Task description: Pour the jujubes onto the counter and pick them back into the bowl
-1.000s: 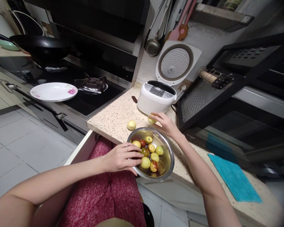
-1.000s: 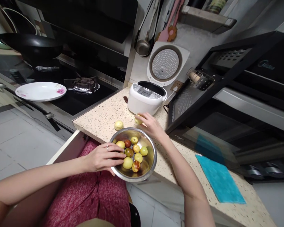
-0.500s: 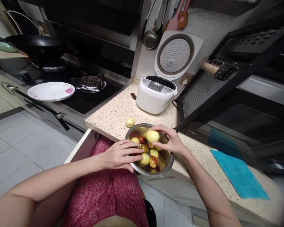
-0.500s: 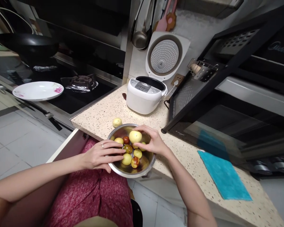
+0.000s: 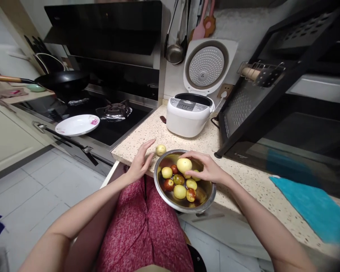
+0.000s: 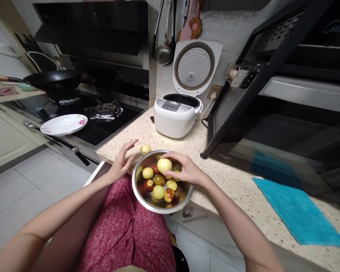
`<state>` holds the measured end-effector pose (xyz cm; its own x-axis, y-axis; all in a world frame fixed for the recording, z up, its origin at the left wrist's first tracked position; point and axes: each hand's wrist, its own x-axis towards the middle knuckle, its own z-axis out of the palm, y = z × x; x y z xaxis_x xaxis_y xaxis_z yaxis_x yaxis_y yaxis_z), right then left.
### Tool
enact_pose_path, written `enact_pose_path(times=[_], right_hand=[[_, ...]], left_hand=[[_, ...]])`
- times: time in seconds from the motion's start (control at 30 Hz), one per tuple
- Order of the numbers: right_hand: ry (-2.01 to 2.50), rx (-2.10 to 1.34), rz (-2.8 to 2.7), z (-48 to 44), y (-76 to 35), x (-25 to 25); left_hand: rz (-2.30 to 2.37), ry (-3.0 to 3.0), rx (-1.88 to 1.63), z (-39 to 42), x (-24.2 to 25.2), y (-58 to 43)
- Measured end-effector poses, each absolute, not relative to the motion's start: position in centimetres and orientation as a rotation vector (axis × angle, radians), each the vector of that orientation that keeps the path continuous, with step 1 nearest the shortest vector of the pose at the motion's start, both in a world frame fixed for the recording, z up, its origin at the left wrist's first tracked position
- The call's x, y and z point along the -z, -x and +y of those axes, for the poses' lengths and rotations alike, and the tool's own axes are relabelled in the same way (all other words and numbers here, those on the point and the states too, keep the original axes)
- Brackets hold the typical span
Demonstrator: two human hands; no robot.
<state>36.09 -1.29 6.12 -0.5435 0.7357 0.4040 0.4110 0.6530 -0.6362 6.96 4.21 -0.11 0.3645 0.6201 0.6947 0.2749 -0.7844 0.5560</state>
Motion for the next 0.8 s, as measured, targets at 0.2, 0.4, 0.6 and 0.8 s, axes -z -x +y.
enact_pose_path(times=[0.2, 0.4, 0.6, 0.8], right_hand=[[0.72, -0.662, -2.281, -1.1, -35.9, -6.3], [0.674, -0.64, -2.29, -1.3, -35.5, -6.7], [0.674, -0.614, -2.291, -1.5, -35.4, -6.6], [0.737, -0.702, -2.238, -1.7, -35.4, -6.6]], left_hand=[[0.726, -2.498, -1.025, 6.3, -0.2, -7.6], [0.648, -2.471, -0.9, 6.6, -0.3, -7.5], [0.714, -2.426, -0.984, 6.0, -0.3, -7.4], [0.761, -2.43, -1.001, 5.8, -0.5, -7.3]])
